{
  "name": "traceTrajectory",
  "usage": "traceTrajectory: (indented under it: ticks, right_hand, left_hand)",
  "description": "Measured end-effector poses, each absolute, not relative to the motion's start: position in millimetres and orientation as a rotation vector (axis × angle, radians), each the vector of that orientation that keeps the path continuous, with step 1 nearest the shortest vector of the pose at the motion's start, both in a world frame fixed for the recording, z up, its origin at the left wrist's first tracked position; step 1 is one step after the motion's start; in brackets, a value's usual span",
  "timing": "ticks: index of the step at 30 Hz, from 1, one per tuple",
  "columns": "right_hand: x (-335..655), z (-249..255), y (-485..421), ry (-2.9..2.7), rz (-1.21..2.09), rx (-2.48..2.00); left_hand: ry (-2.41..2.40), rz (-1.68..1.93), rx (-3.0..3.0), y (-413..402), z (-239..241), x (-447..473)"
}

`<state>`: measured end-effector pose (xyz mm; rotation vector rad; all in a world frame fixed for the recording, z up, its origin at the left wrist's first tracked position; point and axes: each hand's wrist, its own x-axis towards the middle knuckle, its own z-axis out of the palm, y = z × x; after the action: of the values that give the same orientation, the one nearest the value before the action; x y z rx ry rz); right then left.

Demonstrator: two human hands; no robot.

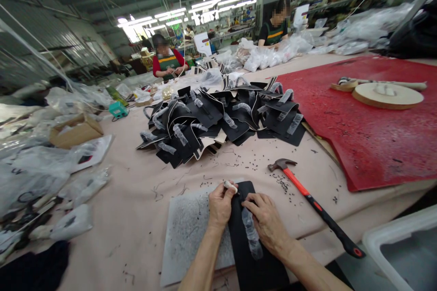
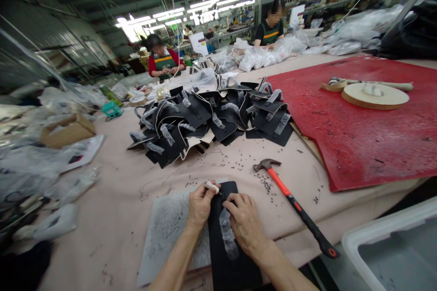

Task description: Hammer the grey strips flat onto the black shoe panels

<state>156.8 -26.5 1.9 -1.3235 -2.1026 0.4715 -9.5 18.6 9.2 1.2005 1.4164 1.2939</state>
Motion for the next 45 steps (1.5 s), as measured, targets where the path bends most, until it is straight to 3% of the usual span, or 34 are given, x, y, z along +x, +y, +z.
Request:
traceTrajectory:
  ticks: [21,28,30,35,39,41,45]
  right_hand:
    - [167.7,8.0,-26.9,-2.144,0.472,-1.324]
    - [270.8,14.0,-18.8,-1.96,0.041,-1.883]
    - [295.1,11.5,-17.5,-1.904,0.178,-2.057]
    - [300.9,19.8,-7.2,-1.501,1.034,-2.043]
    - [268.7,56.5,-2.1,-1.426,1.24,-1.91]
    - [251.8,79.3,-5.4,-1.435,1.181,-1.825]
    - [233.9,106.8,-15.8,-1.795,0.629,-1.6]
  left_hand:
    - [1.53,1.203,1.672,13.7,9.6,-0.9]
    - [1.426,1.159,1.921,16.1,4.5,-0.6]
    - [1.401,1.158,1.932,16.0,3.0,-1.0]
    - [1.378,1.162,1.87,14.0,5.1,-1.2]
    - [1.368,1.172,1.846,13.4,5.6,-0.8]
    - [1.367,1.175,1.838,13.7,4.7,-0.8]
    - [1.363,1.175,1.83,14.0,3.2,-1.2]
